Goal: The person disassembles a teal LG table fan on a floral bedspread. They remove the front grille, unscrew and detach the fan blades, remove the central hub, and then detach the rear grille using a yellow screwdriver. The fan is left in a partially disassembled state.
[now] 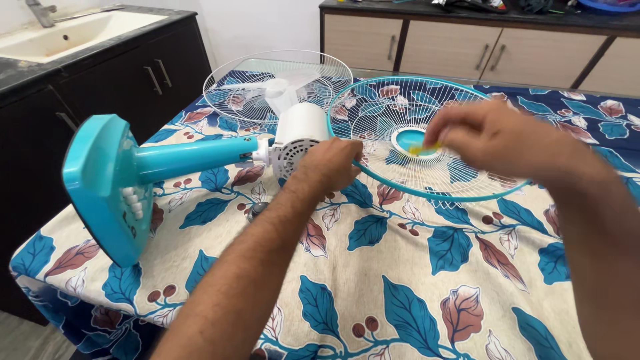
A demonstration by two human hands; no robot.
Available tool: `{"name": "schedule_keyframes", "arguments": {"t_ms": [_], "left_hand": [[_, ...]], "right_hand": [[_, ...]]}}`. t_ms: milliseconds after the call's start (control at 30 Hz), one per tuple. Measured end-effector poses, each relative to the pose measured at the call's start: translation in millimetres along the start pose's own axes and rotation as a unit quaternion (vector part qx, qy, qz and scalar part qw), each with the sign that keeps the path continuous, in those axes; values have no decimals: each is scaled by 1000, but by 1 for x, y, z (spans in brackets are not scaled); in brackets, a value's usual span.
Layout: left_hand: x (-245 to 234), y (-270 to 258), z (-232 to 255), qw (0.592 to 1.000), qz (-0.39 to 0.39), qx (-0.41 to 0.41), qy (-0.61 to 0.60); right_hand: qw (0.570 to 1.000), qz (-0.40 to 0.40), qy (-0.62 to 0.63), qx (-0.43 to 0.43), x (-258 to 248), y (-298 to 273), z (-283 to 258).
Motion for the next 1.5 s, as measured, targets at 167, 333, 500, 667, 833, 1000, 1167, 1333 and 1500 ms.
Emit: {"name": "schedule_keyframes", "arguments": {"t_ms": [167,333,500,667,833,1000,1167,1333,1500], "left_hand": [[-13,-17,9,997,-51,-5,-57],[-13,-18,19,985,-50,-27,-161],[-23,-29,15,986,-54,10,-157],[-37,-17,16,987,-158,-15,-13],[-8,33,51,996,-17,48,67],[39,71,71,995,-63,73,27],[64,83,60,992,-109,17,53],[69,90,54,993,-111,-12,27],[71,99,55,993,-107,4,49]], "right_hand": [[932,154,296,-145,-11,24,58],[903,160,371,-148,7,50,97],[907,188,351,-139,20,65,116],[953,210,212,-40,23,78,124],[980,166,108,19,29,88,132],[979,119,162,-20,33,94,147],[972,85,206,-76,33,104,157],[982,68,170,-55,33,109,158],[979,84,172,-71,31,107,164]]}}
Point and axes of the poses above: each hand's wrist, its own y-axis towards the middle knuckle, its own x-axis out of the palm, z = x × y, the point moved 2 cm from there along y, towards the middle knuckle, and after that the axes turned 13 degrees about -z, right-handed, at the moved point
